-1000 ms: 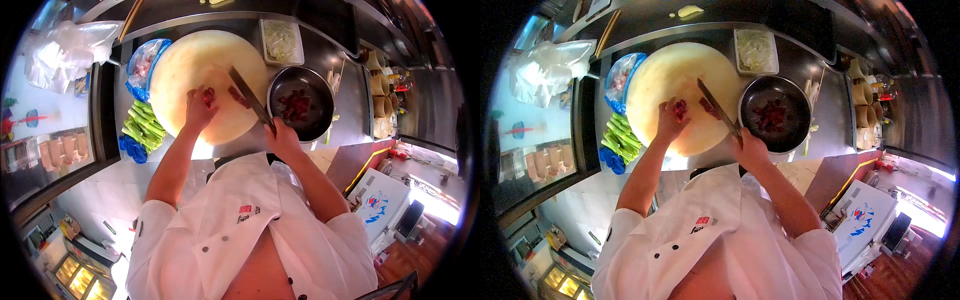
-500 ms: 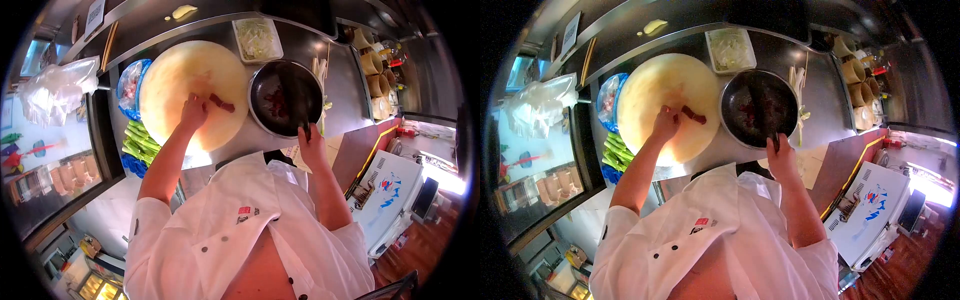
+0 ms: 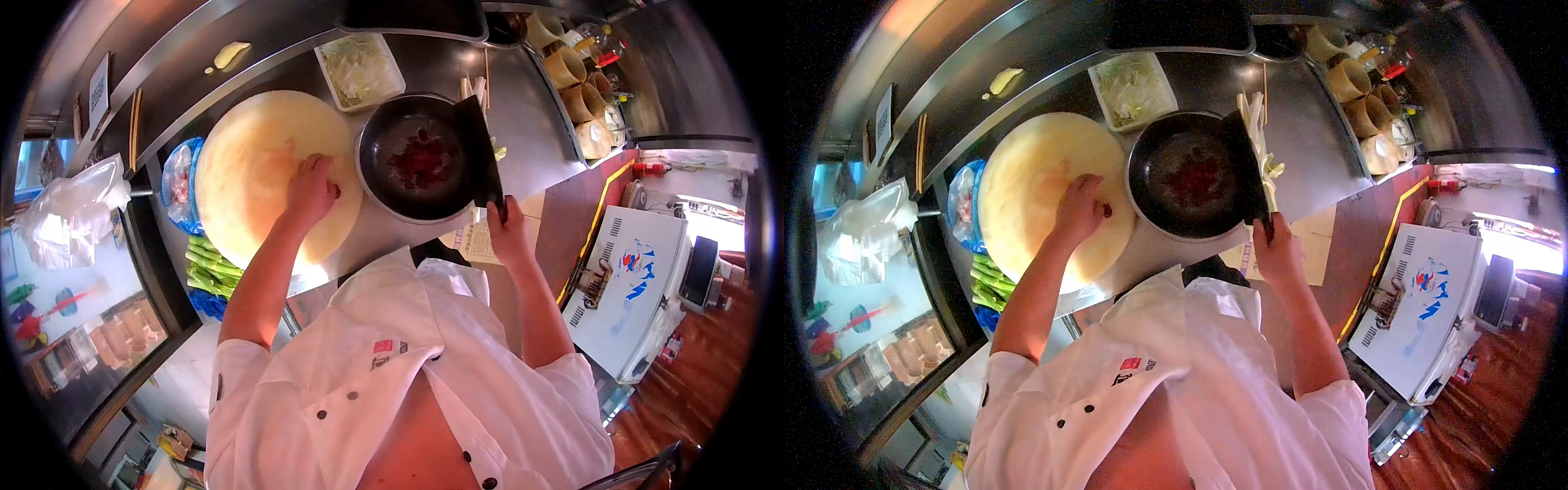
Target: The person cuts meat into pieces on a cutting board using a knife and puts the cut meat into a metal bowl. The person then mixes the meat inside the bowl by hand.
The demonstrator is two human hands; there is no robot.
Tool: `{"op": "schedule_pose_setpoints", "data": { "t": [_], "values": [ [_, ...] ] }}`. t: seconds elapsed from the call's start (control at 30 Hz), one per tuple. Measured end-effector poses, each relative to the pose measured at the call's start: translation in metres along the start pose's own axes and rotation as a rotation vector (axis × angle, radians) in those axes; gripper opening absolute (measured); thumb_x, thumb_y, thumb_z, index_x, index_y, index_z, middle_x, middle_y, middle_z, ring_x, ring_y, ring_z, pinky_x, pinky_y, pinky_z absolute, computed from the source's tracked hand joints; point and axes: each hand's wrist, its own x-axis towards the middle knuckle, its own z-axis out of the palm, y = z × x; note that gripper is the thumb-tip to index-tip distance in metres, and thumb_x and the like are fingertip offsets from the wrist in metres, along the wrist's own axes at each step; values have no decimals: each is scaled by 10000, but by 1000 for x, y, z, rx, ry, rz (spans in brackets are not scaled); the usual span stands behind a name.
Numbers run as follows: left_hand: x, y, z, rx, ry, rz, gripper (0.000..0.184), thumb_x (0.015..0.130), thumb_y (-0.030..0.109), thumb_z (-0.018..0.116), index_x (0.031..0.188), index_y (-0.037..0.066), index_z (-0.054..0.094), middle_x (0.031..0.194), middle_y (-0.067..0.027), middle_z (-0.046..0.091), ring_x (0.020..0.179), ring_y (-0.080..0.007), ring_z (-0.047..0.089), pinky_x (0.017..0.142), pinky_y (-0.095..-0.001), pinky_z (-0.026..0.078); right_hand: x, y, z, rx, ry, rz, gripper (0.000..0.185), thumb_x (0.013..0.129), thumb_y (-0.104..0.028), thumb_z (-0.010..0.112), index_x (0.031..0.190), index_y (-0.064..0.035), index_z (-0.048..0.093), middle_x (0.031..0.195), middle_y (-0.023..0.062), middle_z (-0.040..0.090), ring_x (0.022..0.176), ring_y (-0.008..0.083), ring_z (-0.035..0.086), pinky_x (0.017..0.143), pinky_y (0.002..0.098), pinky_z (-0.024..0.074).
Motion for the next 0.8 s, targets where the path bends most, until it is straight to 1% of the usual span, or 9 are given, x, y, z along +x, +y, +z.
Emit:
{"op": "schedule_pose_setpoints", "data": {
  "t": [0.03,0.1,0.23,0.3,0.33,0.4,0.57,0.63,0.8],
  "values": [
    [-9,-11,7,0,-3,5,471,873,74,681,1340,44,622,1374,-162,629,1262,-355,626,1009,-470,539,-3,-5,1,42,-16,-14,292,1057,-290,628,1024,-12,543,786,271,651,782,504,663,673,536,506],
    [-25,-32,26,199,103,180,457,831,129,713,1276,77,626,1387,-152,594,1288,-368,577,997,-495,524,-8,-14,7,83,-33,-34,289,1055,-291,630,1031,-16,546,793,276,655,799,512,665,682,541,510],
    [-44,-51,27,214,101,142,410,818,144,732,1211,89,632,1293,-152,635,1192,-364,622,940,-484,535,-16,-42,25,45,-193,-16,281,1049,-294,636,1044,-27,550,818,290,672,825,544,656,680,554,517],
    [-53,-54,25,61,55,-27,362,829,132,732,1170,81,623,1145,-153,664,1071,-383,652,896,-504,541,-15,-48,41,51,-225,-168,266,1045,-282,635,1045,-30,551,807,289,673,814,548,656,667,566,515],
    [-61,-53,21,68,66,-56,362,829,132,732,1170,81,623,1145,-153,664,1071,-383,652,896,-504,541,-17,-64,45,41,-274,-142,246,1041,-269,635,1042,-36,556,796,282,673,807,546,656,665,574,515],
    [-82,-52,11,-158,147,-172,287,848,125,729,1110,74,624,1033,-156,666,990,-398,667,867,-506,551,-17,-78,65,50,-314,-222,244,1038,-269,637,1044,-39,557,794,278,676,806,540,662,666,572,516],
    [-146,-77,12,-219,169,-348,271,845,134,768,1077,73,644,1033,-167,666,1006,-401,666,865,-495,558,-19,-114,102,-13,-524,-354,269,1030,-278,640,1052,-23,560,831,270,703,814,509,693,702,587,541],
    [-160,-86,16,-218,278,-267,339,826,143,798,1131,77,664,1062,-160,674,1039,-383,663,888,-487,557,-20,-118,120,-58,-558,-443,269,1034,-285,626,1052,-24,564,852,267,709,821,503,698,721,591,547],
    [-154,-79,28,-113,520,-90,322,832,108,791,1142,86,705,1117,-136,686,1056,-346,664,912,-481,539,-25,-120,158,-197,-573,-606,262,1027,-293,626,1106,-46,590,842,242,712,813,481,690,727,577,544]
  ]
}}
